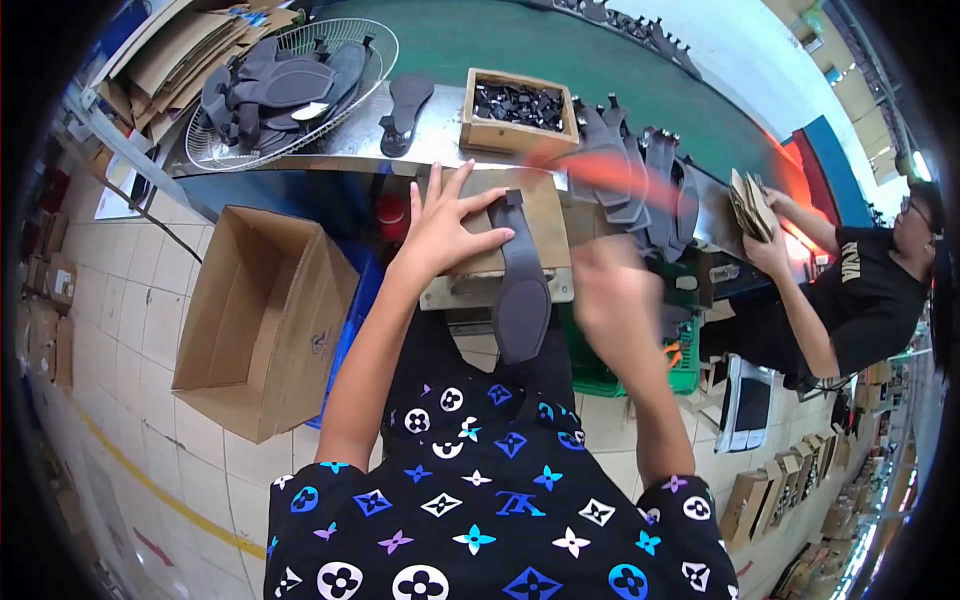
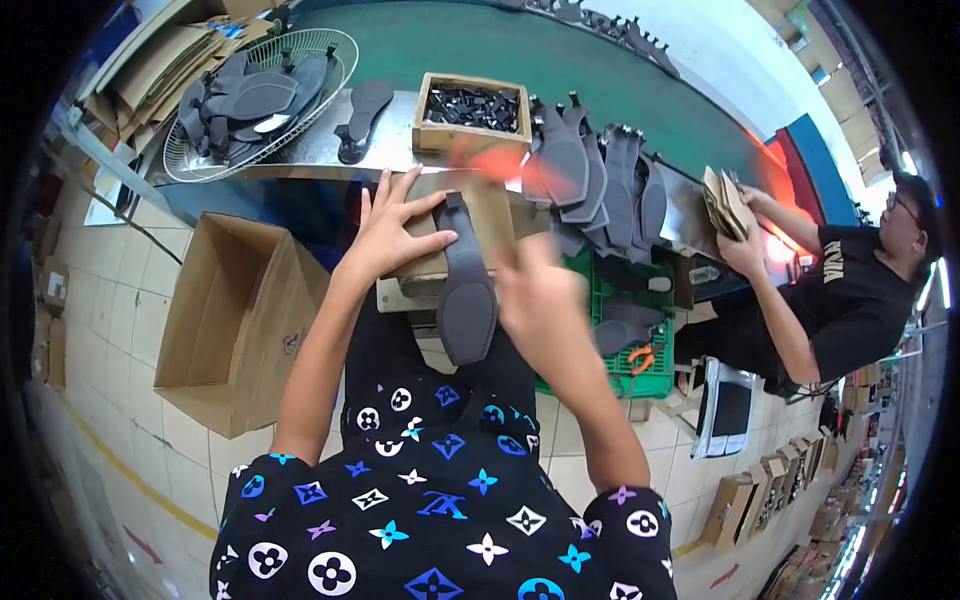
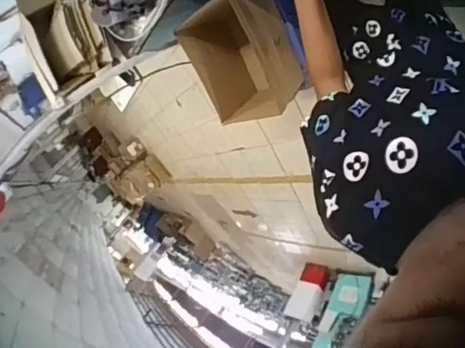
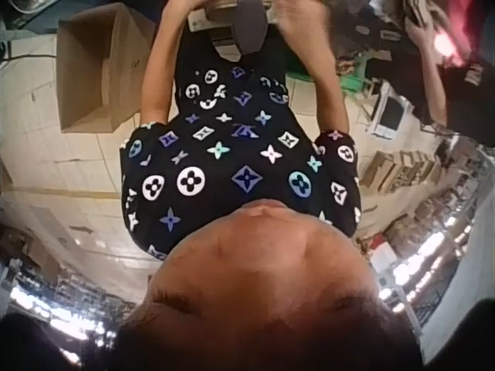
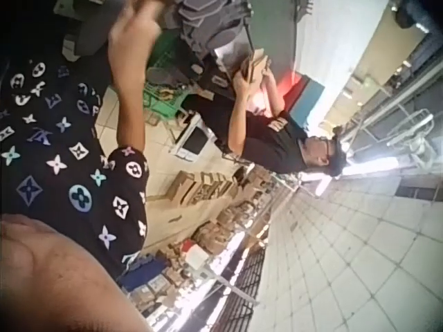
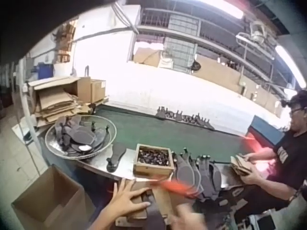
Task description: Assembling shoe components using a hammer and pliers at a factory workstation.
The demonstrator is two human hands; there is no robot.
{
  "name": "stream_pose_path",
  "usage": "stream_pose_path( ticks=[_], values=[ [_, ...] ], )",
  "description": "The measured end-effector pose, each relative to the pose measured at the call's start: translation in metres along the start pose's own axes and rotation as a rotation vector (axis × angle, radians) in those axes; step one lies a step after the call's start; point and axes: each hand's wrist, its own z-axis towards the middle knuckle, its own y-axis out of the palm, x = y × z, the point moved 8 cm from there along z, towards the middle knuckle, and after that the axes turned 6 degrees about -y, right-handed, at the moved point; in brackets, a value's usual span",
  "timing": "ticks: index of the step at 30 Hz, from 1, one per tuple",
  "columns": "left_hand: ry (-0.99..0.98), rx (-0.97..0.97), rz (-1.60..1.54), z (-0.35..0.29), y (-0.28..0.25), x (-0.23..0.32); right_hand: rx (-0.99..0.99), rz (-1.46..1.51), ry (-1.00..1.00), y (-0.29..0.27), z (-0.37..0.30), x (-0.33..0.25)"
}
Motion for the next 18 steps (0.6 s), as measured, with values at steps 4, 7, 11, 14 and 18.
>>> stream_pose_path(
  ticks=[4, 7, 11, 14, 18],
  values=[
    [-0.029, -0.055, 0.002, 0.005, 0.014, -0.017, 0.09, 0.204, 0.159, -0.066, 0.022, 0.0],
    [0.023, -0.027, -0.024, 0.001, 0.003, 0.001, 0.347, 1.176, -0.175, -0.111, 0.015, -0.02],
    [0.013, -0.031, -0.003, 0.0, 0.007, -0.002, -0.193, 0.089, -0.003, 0.053, 0.0, 0.037],
    [-0.013, -0.045, 0.038, 0.002, 0.006, -0.014, -0.125, 0.338, 0.128, -0.003, 0.008, -0.01],
    [0.183, 0.173, 0.047, -0.01, -0.007, 0.019, 0.113, 0.483, 0.164, -0.041, 0.002, 0.006]
  ],
)
